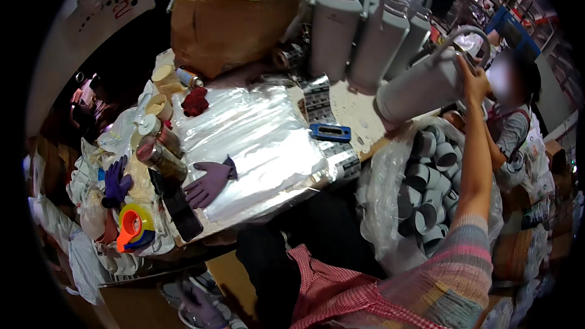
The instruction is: The person repeatedly picks up gray electric kettles, wraps them in clear plastic bags, and places them into a cardboard box. The process involves handling the kettles by their handles and bodies, ensuring they are fully enclosed in the plastic before stacking them in the box.
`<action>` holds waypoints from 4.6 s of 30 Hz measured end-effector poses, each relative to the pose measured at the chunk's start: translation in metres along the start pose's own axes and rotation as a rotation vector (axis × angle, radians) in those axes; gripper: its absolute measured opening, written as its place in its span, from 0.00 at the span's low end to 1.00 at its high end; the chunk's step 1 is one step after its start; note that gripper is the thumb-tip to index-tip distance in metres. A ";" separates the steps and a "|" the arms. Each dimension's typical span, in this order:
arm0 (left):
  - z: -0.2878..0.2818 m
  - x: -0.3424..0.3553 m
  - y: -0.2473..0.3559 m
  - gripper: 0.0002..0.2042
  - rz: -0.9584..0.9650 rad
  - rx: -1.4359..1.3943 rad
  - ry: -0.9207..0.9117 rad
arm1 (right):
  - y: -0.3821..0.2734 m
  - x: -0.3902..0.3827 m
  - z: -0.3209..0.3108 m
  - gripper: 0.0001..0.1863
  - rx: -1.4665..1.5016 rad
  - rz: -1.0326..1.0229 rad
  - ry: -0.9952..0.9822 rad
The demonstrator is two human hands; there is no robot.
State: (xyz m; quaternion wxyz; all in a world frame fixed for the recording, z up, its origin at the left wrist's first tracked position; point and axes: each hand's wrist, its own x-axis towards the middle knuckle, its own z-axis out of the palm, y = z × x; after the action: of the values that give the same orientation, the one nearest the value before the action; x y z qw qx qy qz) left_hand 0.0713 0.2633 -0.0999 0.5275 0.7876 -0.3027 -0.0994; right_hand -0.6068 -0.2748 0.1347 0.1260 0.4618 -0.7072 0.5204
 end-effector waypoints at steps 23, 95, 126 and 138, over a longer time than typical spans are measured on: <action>0.027 -0.051 0.081 0.29 -0.044 -0.415 -0.177 | 0.192 -0.346 -0.257 0.37 -0.056 0.076 -1.157; 0.012 -0.033 0.161 0.08 0.781 -0.433 -0.440 | -0.048 -0.497 -0.175 0.19 1.271 1.319 -1.470; 0.254 0.079 0.178 0.14 0.248 -0.215 -0.403 | 0.033 -0.280 0.098 0.11 0.530 -0.295 -1.596; 0.241 0.064 0.216 0.10 0.651 -0.143 -0.394 | -0.140 -0.270 -0.060 0.08 1.007 -0.115 -1.746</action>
State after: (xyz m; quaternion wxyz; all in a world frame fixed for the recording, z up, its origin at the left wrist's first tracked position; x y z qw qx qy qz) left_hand -0.0727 -0.0166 0.0009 0.5167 0.5773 -0.6248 -0.0969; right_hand -0.3690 -0.0870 0.0694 -0.6205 0.7141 -0.2267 0.2316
